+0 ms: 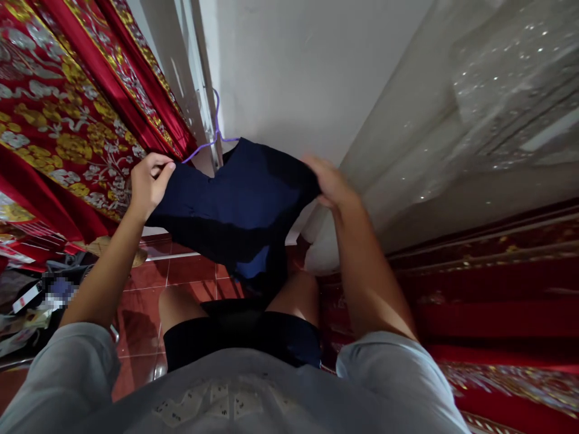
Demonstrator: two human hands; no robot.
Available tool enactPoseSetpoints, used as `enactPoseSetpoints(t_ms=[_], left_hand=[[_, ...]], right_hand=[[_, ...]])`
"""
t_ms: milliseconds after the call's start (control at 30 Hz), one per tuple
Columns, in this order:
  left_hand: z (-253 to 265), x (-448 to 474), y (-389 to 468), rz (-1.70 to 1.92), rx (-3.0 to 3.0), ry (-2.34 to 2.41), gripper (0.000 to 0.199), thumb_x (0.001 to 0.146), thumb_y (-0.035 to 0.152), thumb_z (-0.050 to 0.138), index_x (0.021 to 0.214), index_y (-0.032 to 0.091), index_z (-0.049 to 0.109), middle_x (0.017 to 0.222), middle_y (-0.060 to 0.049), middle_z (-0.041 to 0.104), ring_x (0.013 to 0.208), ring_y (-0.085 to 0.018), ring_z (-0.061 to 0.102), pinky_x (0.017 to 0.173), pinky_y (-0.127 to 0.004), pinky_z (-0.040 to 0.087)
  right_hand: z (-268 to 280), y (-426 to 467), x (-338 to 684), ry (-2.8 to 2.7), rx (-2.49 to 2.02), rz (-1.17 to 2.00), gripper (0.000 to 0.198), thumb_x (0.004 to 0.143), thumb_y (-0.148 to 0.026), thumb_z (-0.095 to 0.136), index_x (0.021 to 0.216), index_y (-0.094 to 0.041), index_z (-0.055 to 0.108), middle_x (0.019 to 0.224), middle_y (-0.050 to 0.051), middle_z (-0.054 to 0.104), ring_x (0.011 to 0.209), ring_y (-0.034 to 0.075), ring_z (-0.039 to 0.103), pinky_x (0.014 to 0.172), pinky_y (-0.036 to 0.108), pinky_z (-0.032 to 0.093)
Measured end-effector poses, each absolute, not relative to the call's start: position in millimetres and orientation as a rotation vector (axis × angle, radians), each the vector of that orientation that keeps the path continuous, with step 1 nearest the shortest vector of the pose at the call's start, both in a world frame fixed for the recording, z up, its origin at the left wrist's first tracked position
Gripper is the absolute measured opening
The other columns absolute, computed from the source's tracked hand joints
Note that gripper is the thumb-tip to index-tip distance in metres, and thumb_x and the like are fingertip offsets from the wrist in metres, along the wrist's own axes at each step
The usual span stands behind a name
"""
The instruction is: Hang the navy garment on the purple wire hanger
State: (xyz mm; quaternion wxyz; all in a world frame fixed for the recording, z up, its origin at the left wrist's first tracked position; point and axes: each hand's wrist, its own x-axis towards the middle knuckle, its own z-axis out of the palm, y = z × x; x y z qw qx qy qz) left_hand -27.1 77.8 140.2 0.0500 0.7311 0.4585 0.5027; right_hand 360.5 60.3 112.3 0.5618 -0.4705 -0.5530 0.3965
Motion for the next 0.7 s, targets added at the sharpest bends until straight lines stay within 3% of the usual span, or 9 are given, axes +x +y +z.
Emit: enactPoseSetpoints(t_ms=[100,233,367,467,533,600,700], left_hand=[[147,-6,82,1.652,2.208,1.257,0.031,0.096,0.047,0.064,0.114,0.022,0.062,0.115,-0.009,0.069,0.111,-0.022,0.069,0.102,-0.038,0.054],[159,16,72,1.841,2.179,0.995,0.049,0.094,0.063,0.062,0.128,0.029,0.052,0.137,-0.008,0.059,0.131,-0.024,0.059,0.117,-0.043,0.045],[167,18,58,1.496,1.944,0.937,0.049,0.105,0.062,0.037,0.134,0.024,0.048,0.127,-0.011,0.063,0.124,-0.025,0.066,0.107,-0.050,0.052],[171,16,47,1.144,1.830,0.976,0.054,0.109,0.054,0.020,0.132,0.016,0.051,0.121,-0.015,0.065,0.123,-0.028,0.067,0.098,-0.052,0.057],[170,16,34,1.049,1.729,0.976,0.047,0.109,0.047,0.025,0.123,0.015,0.056,0.118,-0.016,0.066,0.113,-0.026,0.071,0.091,-0.048,0.060],[165,15,16,0.957,1.561,0.992,0.036,0.106,0.039,0.033,0.110,0.016,0.061,0.113,-0.015,0.069,0.088,-0.020,0.072,0.076,-0.041,0.062],[156,7,-14,0.707,1.423,1.030,0.023,0.097,0.038,0.053,0.102,0.018,0.064,0.101,-0.013,0.074,0.053,-0.011,0.053,0.048,-0.031,0.050]], right_hand=[[123,50,355,-1.293,-1.054,0.985,0.036,0.081,-0.053,0.079,0.083,-0.018,0.073,0.080,0.006,0.075,0.084,0.022,0.072,0.077,0.037,0.061],[135,32,345,-1.098,-0.901,0.890,0.038,0.077,-0.056,0.078,0.081,-0.019,0.070,0.088,0.010,0.075,0.102,0.029,0.071,0.086,0.043,0.060],[126,3,337,-1.070,-0.869,0.865,0.034,0.077,-0.055,0.077,0.081,-0.023,0.067,0.089,0.004,0.071,0.092,0.023,0.069,0.088,0.040,0.056],[118,-21,317,-1.560,-0.837,1.027,0.028,0.079,-0.049,0.080,0.085,-0.023,0.069,0.085,0.000,0.067,0.081,0.018,0.064,0.082,0.034,0.053],[114,-30,299,-1.979,-0.711,1.206,0.027,0.083,-0.048,0.077,0.089,-0.022,0.071,0.087,0.001,0.068,0.080,0.018,0.063,0.078,0.033,0.052],[108,-28,285,-2.204,-0.611,1.321,0.030,0.092,-0.051,0.067,0.096,-0.023,0.072,0.093,0.003,0.072,0.084,0.019,0.066,0.078,0.033,0.053],[92,-6,279,-2.180,-0.723,1.117,0.038,0.100,-0.055,0.051,0.111,-0.024,0.071,0.112,0.008,0.072,0.104,0.025,0.067,0.096,0.042,0.053]])
